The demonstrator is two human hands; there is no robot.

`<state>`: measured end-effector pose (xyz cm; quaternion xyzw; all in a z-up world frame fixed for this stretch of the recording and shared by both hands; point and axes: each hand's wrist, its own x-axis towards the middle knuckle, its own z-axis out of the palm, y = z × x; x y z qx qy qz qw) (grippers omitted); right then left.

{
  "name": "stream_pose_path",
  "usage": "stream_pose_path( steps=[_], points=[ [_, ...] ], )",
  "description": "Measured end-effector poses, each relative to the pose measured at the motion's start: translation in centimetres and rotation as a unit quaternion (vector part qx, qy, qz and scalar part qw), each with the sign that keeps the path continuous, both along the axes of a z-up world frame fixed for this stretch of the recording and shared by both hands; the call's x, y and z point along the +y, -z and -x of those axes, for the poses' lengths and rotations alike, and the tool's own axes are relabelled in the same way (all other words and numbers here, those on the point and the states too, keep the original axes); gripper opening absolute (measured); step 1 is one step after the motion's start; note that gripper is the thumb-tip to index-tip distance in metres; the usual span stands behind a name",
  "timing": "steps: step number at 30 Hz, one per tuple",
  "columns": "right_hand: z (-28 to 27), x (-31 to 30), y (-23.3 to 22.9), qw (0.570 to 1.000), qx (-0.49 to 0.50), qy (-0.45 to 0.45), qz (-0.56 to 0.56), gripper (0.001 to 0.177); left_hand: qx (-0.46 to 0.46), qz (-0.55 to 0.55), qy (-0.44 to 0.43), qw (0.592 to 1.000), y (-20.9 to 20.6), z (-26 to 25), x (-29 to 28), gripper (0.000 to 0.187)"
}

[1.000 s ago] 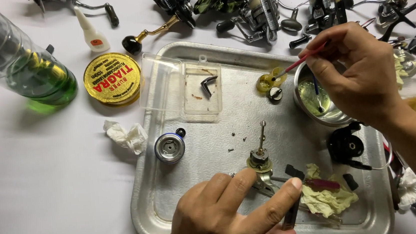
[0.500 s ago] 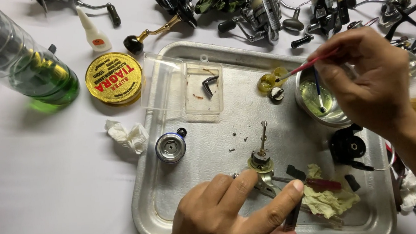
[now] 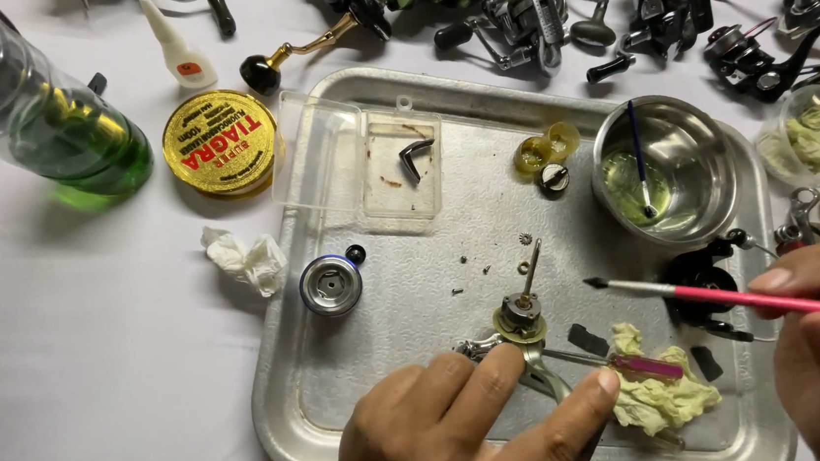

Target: The person is performing maintenance on a fishing reel, which includes disassembling parts, cleaning them with a brush, and applying lubricant.

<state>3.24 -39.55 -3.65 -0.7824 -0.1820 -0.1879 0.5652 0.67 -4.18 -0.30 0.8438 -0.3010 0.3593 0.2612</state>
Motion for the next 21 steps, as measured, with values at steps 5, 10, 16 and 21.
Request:
stream_pose_path(
  steps=[5, 10, 16, 21],
  points=[
    [0.4, 5.6, -1.5, 0.992, -0.073, 0.047, 0.088, 0.016, -0.004, -0.018, -0.009, 1.000, -0.5, -0.2, -0.3, 0.044],
    [0.2, 6.8, -2.2, 0.984, -0.091, 0.010, 0.152, 0.018, 0.006, -0.018, -0.022, 1.000, -0.3, 0.1, -0.6, 0.045],
    [0.8, 7.0, -1.7, 0.981, -0.094, 0.026, 0.169, 0.014, 0.009, -0.017, -0.018, 1.000, -0.3, 0.1, -0.6, 0.043],
    [-0.2, 6.0, -2.6, 0.959, -0.135, -0.057, 0.245, 0.032, 0.013, -0.016, -0.022, 1.000, -0.5, 0.2, -0.7, 0.045]
  ],
)
